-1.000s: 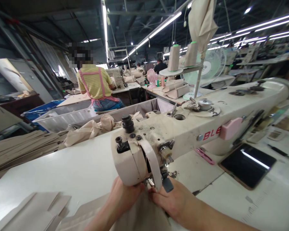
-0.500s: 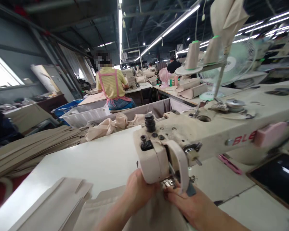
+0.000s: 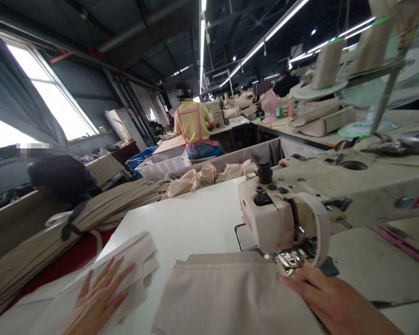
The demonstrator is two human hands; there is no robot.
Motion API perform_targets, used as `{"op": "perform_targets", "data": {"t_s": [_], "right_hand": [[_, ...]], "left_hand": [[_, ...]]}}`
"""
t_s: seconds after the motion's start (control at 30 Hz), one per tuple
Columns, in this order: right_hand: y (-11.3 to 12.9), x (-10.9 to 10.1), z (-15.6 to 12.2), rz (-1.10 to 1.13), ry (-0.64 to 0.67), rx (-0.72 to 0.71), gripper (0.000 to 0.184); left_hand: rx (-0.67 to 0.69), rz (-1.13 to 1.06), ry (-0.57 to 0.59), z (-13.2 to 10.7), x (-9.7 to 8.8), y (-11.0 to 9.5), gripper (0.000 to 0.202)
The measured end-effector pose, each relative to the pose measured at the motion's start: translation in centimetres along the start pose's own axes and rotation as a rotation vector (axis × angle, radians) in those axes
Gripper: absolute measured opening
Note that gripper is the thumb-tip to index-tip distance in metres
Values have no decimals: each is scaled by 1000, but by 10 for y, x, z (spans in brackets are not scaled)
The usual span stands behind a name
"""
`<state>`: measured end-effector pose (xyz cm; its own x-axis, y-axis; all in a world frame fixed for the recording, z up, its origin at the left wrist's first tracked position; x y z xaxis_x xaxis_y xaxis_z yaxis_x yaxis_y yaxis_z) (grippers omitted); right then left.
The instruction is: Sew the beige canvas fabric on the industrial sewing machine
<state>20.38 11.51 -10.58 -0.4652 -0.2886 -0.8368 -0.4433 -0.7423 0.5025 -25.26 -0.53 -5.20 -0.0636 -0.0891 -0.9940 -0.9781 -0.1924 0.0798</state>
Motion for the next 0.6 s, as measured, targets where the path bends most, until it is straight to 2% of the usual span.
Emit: {"op": "perform_targets", "data": {"t_s": [0.03, 0.07, 0.13, 0.17, 0.2, 0.23, 0.27, 0.3, 0.37, 0.53, 0.6], "right_hand": [[-2, 3, -3, 149, 53, 78, 35], [-4, 9, -7, 351, 104, 179, 35], [-2, 25, -16, 809, 151, 377, 45], [1, 30, -20, 1016, 104, 449, 49], [6, 31, -21, 1136, 34, 481, 53], [12, 33, -22, 1219, -4, 507, 54], [17, 33, -20, 1273, -32, 502, 55], [21, 32, -18, 1303, -50, 485, 55], [26, 28, -15, 1320, -78, 443, 55], [24, 26, -15, 1318, -126, 407, 53], [23, 29, -16, 1332, -133, 404, 51]], "left_hand": [[49, -35, -54, 4, -12, -21, 42], [133, -138, -100, 8, -20, -52, 42], [390, -442, -114, 13, -25, -139, 31], [546, -578, -82, 13, -22, -187, 32], [669, -704, -27, 11, -17, -232, 43], [723, -822, 39, 10, -10, -269, 53], [743, -882, 81, 9, -3, -297, 61], [734, -924, 115, 9, 2, -316, 64], [688, -951, 146, 13, 9, -331, 54], [728, -952, 253, 23, 9, -323, 31], [709, -966, 234, 22, 6, -319, 21]]}}
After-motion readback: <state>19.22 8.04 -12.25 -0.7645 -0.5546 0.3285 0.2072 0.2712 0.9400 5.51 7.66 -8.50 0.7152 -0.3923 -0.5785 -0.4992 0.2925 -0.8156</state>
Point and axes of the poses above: each hand's wrist, its own z-axis towards the middle knuckle, its own x-axis out of the palm, y = z × x, the point moved 7 cm from there along z, towards the middle knuckle, and after that the axes turned 15 degrees about y, right-handed, at the moved point
